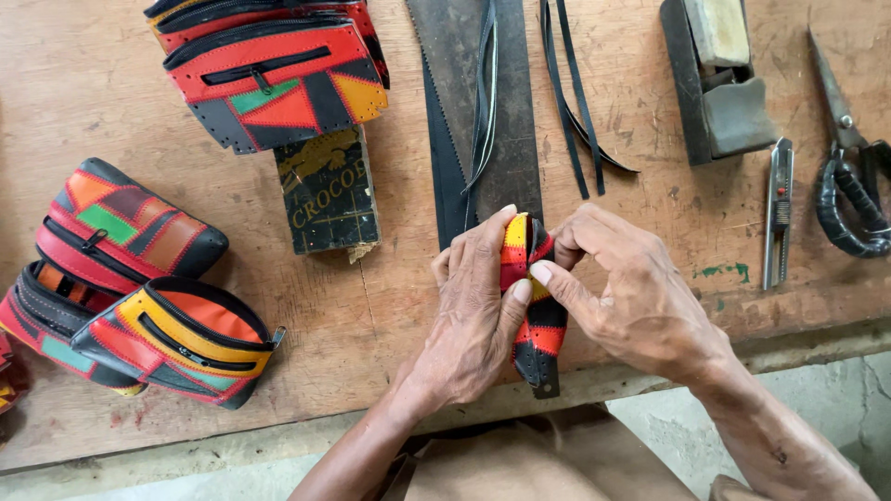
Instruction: The person uses a utility knife to trim a black leather strip, then inserts the strip into a colorful patterned pouch and presses it into place along the edge. The person repeatedly adjusts the pouch and strip to fit.
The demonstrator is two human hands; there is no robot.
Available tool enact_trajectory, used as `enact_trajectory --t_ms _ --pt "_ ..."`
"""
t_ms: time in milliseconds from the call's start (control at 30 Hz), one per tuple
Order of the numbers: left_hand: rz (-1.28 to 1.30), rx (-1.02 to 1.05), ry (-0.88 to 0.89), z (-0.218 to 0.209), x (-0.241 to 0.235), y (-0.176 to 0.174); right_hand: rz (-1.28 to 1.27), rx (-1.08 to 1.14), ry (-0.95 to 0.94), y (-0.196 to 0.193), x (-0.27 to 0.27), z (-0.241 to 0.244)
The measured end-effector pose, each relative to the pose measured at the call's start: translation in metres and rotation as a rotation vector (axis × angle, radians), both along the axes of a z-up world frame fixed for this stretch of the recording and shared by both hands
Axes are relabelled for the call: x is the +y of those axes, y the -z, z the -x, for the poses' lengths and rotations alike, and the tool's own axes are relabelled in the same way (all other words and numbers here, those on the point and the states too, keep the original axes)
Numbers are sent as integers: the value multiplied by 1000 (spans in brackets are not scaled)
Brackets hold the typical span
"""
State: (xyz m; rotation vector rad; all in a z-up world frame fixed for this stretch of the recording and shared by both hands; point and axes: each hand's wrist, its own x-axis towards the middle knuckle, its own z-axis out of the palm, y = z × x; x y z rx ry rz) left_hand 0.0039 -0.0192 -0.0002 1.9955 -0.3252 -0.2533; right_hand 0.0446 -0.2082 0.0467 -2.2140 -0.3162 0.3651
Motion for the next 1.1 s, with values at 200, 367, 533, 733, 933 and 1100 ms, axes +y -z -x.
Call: enact_trajectory --t_ms 200,367,533,733,933,1100 --pt "-40 11 13 -2 -2 0 38 26 -8 2 1 -2" --pt "-12 17 -12 -2 -1 -3 36 -41 10 2 2 0" --pt "15 -18 16 -2 7 2 -31 -40 5 7 -3 3" --pt "11 -10 -15 -2 1 0 -25 -108 -21 7 -2 1" --pt "6 -68 -26 -7 1 -4 18 -127 -29 5 1 -1" --pt "-9 -40 -21 -9 1 -8 43 -142 -39 5 3 -1"
